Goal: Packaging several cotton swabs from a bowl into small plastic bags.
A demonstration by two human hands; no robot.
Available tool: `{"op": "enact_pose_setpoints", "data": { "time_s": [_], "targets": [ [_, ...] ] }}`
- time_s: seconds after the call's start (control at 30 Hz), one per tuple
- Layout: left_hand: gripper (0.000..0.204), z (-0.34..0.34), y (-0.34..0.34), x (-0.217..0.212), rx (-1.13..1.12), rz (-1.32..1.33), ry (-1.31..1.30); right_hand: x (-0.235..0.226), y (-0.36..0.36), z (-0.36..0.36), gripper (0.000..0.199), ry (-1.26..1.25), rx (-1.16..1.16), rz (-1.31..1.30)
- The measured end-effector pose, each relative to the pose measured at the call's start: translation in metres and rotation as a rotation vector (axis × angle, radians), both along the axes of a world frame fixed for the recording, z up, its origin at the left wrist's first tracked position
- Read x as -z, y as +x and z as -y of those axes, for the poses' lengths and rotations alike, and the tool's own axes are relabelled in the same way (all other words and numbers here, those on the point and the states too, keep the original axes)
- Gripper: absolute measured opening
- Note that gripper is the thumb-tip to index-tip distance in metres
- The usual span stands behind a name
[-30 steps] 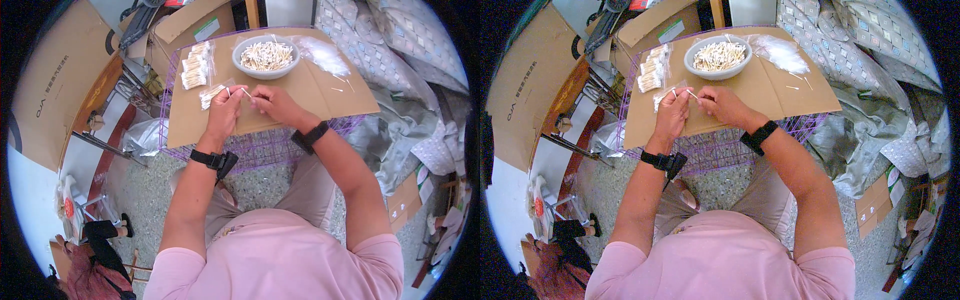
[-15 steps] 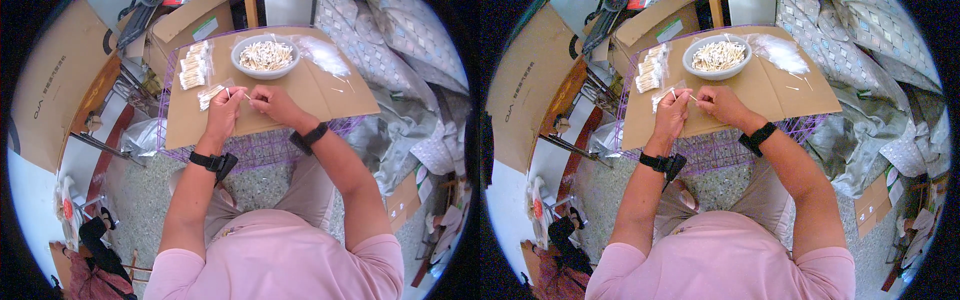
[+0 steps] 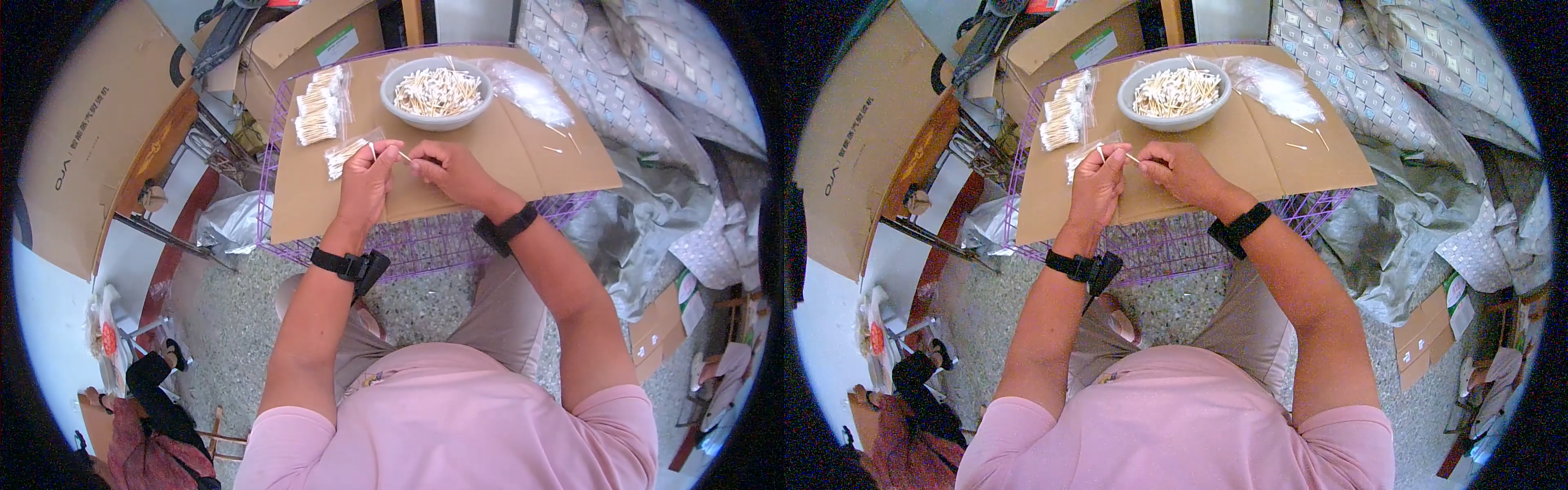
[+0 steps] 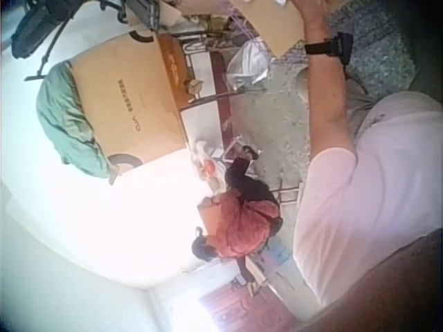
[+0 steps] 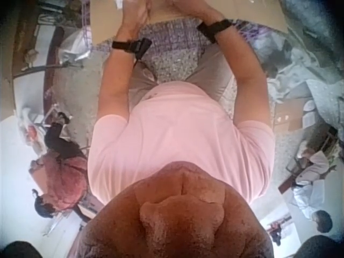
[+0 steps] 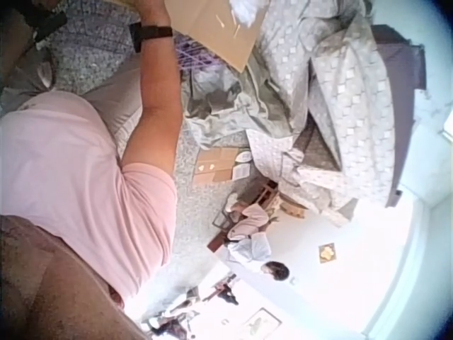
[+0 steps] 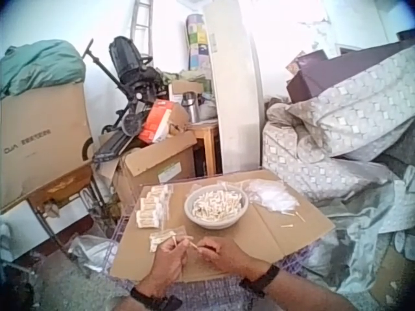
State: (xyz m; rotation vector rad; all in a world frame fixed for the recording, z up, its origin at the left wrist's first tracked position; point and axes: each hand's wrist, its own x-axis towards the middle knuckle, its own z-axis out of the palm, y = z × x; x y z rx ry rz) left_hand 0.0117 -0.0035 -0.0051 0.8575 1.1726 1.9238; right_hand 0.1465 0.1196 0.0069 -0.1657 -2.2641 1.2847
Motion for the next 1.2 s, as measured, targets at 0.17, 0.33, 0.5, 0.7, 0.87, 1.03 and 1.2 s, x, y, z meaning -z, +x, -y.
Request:
{"op": "enact_pose_setpoints", "data": {
  "time_s": [0.17,0.33,0.5,0.7,0.87,1.03,1.2],
  "targets": [
    [0.018,0.000,0.002,0.000,-0.008,-0.012,0.005,-0.004,0.001,0.002,0.010,0.014,0.012,0.047],
    [0.018,0.000,0.004,-0.002,-0.022,-0.028,-0.008,-0.001,0.000,0.003,0.015,-0.016,0.063,-0.027],
    [0.018,0.001,0.004,-0.003,-0.009,-0.022,-0.001,0.001,0.000,0.002,0.014,0.008,0.095,-0.058],
    [0.017,0.001,0.005,-0.001,-0.006,-0.025,0.006,0.002,0.000,0.001,0.013,0.023,0.135,-0.066],
    [0.019,0.001,0.003,-0.002,0.006,-0.059,-0.027,-0.002,0.001,0.003,0.014,0.065,0.179,-0.110],
    [0.018,0.000,0.005,-0.004,-0.004,-0.085,-0.064,-0.001,0.003,0.000,0.013,0.001,0.204,-0.145],
    [0.013,0.000,0.011,-0.008,-0.025,-0.172,-0.123,-0.001,0.005,0.000,0.012,-0.076,0.209,-0.195]
  ]
}}
